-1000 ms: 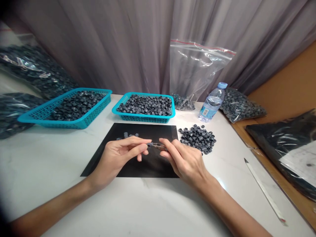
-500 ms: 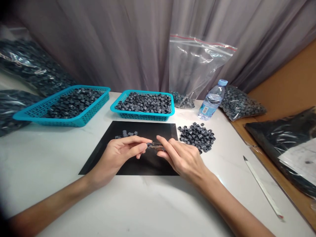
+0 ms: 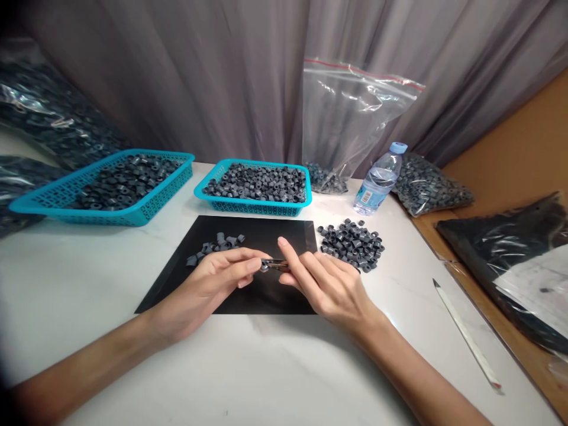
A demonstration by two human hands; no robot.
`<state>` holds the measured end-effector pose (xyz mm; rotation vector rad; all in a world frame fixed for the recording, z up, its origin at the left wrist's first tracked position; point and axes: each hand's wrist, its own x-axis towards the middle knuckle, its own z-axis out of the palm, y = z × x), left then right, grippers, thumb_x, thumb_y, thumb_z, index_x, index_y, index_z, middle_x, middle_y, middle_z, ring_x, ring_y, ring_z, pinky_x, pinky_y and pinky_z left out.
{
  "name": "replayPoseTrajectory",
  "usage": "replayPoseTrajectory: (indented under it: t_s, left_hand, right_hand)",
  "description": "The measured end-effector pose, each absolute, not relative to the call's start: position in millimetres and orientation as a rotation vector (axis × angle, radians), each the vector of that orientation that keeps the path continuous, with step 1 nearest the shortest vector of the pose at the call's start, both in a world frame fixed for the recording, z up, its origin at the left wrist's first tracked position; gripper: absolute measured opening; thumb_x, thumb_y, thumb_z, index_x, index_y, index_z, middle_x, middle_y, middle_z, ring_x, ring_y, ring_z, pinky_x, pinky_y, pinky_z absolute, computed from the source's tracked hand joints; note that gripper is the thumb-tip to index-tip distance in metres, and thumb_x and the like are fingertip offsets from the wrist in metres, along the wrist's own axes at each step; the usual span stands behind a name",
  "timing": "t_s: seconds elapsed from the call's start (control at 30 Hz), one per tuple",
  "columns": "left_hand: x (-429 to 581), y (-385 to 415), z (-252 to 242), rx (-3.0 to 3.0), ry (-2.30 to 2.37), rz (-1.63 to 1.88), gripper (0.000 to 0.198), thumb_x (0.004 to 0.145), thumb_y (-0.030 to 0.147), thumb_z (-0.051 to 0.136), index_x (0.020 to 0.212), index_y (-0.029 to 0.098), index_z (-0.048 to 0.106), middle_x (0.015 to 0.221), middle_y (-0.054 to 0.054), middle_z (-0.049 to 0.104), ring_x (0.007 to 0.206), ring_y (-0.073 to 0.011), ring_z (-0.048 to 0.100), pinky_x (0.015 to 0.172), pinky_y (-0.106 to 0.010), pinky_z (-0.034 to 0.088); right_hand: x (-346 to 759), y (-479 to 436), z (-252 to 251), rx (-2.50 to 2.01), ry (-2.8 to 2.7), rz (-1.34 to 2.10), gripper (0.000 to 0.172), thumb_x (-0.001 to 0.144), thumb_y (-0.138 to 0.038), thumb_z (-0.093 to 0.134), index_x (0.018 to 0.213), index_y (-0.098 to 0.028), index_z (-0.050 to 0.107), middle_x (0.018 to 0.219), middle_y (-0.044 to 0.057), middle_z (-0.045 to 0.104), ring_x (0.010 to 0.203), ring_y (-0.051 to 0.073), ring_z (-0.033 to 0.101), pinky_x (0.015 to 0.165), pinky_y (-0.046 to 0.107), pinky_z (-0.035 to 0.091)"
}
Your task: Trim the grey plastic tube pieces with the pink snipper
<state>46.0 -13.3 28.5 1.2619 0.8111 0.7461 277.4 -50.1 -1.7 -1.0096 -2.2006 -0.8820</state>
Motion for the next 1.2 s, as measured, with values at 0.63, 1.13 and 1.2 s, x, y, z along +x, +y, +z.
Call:
replayPoseTrajectory:
  t_s: [0.63,1.13,1.2]
  left_hand:
    - [46.9,-16.8,30.0,1.129,0.816,0.745,0.021,0.084,0.038,0.078,0.099,0.024,0.083,0.091,-0.001,0.068,0.077,-0.0121,0.041,0.075,-0.026,0.034]
    - [47.0,-19.8,30.8,0.969,0.766,0.701,0.017,0.082,0.036,0.08,0.093,0.023,0.083,0.092,-0.001,0.067,0.074,-0.0094,0.042,0.075,-0.023,0.036]
    - [46.9,-19.9,31.0,0.961,0.757,0.7,0.017,0.082,0.036,0.08,0.093,0.023,0.083,0.092,-0.001,0.067,0.074,-0.0091,0.042,0.075,-0.022,0.036]
  right_hand:
    - [274.5,-50.8,-1.9,-0.966,-2.126,-1.068,0.06,0.101,-0.024,0.059,0.154,-0.004,0.04,0.075,0.001,0.065,0.064,0.011,0.056,0.073,0.026,0.043]
    - [277.5,-51.7,2.6,-0.916,-2.122,-1.174,0.049,0.102,-0.026,0.058,0.145,-0.002,0.052,0.065,-0.001,0.059,0.059,0.01,0.048,0.066,0.027,0.038]
    - [277.8,-51.7,1.6,-0.913,-2.127,-1.182,0.049,0.102,-0.026,0.058,0.145,-0.002,0.053,0.065,-0.001,0.058,0.058,0.01,0.048,0.066,0.027,0.038]
